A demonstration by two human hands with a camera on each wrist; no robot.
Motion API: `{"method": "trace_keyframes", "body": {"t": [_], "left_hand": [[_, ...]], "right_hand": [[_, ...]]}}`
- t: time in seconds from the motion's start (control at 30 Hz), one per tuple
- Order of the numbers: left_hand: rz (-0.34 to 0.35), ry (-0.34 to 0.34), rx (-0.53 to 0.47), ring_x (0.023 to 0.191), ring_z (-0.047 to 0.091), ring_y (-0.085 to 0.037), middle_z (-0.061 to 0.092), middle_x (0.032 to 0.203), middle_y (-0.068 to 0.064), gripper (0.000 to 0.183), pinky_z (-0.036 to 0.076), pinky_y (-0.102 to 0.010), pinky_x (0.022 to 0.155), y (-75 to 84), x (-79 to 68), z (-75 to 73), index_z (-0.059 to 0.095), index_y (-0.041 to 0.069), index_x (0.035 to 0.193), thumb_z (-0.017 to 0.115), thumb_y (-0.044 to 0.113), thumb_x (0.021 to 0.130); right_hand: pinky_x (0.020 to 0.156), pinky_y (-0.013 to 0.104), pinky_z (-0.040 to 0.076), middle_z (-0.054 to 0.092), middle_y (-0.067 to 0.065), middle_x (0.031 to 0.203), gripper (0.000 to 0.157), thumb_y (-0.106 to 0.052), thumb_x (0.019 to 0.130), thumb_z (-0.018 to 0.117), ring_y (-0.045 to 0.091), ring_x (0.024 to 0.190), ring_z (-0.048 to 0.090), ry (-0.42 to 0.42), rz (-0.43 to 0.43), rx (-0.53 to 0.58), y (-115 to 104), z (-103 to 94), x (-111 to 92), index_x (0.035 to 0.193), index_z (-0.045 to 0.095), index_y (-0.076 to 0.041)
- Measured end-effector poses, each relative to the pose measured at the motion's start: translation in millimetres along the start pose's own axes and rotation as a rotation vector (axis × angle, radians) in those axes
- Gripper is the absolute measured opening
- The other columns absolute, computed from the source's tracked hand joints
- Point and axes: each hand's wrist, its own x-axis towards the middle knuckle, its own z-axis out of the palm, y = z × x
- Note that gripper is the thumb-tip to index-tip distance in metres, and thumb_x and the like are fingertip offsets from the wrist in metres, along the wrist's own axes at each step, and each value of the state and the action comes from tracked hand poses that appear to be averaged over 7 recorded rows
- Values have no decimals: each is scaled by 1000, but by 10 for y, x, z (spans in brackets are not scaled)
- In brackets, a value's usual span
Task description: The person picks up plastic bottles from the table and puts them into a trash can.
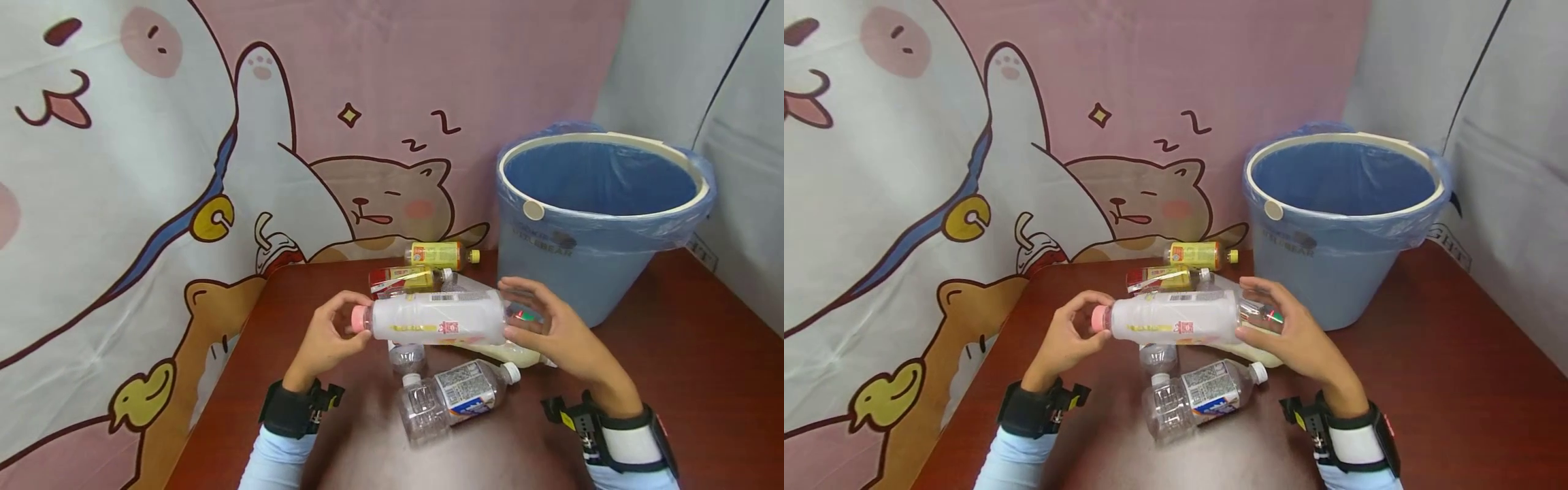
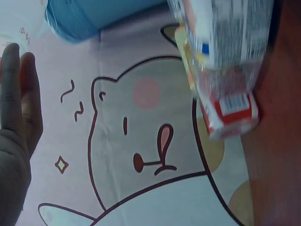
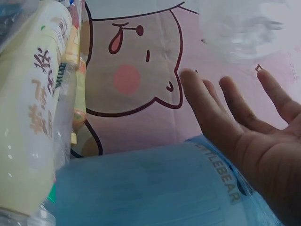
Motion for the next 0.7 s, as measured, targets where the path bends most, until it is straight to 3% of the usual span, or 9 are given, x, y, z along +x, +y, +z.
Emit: {"method": "trace_keyframes", "body": {"t": [0.13, 0.23, 0.4, 0.53, 0.7], "left_hand": [[28, -25, -51, 83, 63, -16, 61, 108, -14, 43, 60, -32, 70, -19, -31, 69, 57, -2, 116, 69, -12, 77], [22, -26, -46, 83, 65, -17, 60, 109, -18, 42, 60, -32, 71, -16, -73, 44, 57, -2, 117, 71, -10, 78], [-26, -41, -21, 84, 66, -17, 60, 111, -18, 44, 60, -31, 72, 12, -175, -77, 56, 0, 120, 72, -9, 80], [-29, -47, -17, 88, 65, -15, 62, 113, -19, 48, 59, -30, 73, 11, -159, -124, 54, 2, 126, 72, -5, 82], [-34, 44, 84, 97, 65, -19, 65, 115, -14, 46, 58, -30, 80, 13, -109, -196, 56, 4, 126, 73, 0, 83]], "right_hand": [[78, 25, 58, 46, -4, 136, 58, 3, 91, 63, 1, 112, 58, -81, 44, 52, 4, 23, -18, 143, 39, -2], [74, 28, 59, 50, -4, 132, 56, 4, 90, 63, 6, 105, 63, -92, 46, 68, 7, 60, -17, 142, 41, 1], [72, 28, 59, 53, -7, 131, 53, 5, 88, 65, 6, 106, 63, -65, -3, 48, 28, 174, 53, 138, 45, 3], [71, 25, 58, 55, -8, 127, 51, 7, 88, 65, 5, 105, 62, -23, -28, 60, 27, 178, 81, 136, 47, 5], [74, 23, 57, 58, -9, 125, 50, 10, 88, 63, 4, 105, 63, 70, -27, 78, -35, 80, 76, 135, 51, 1]]}}
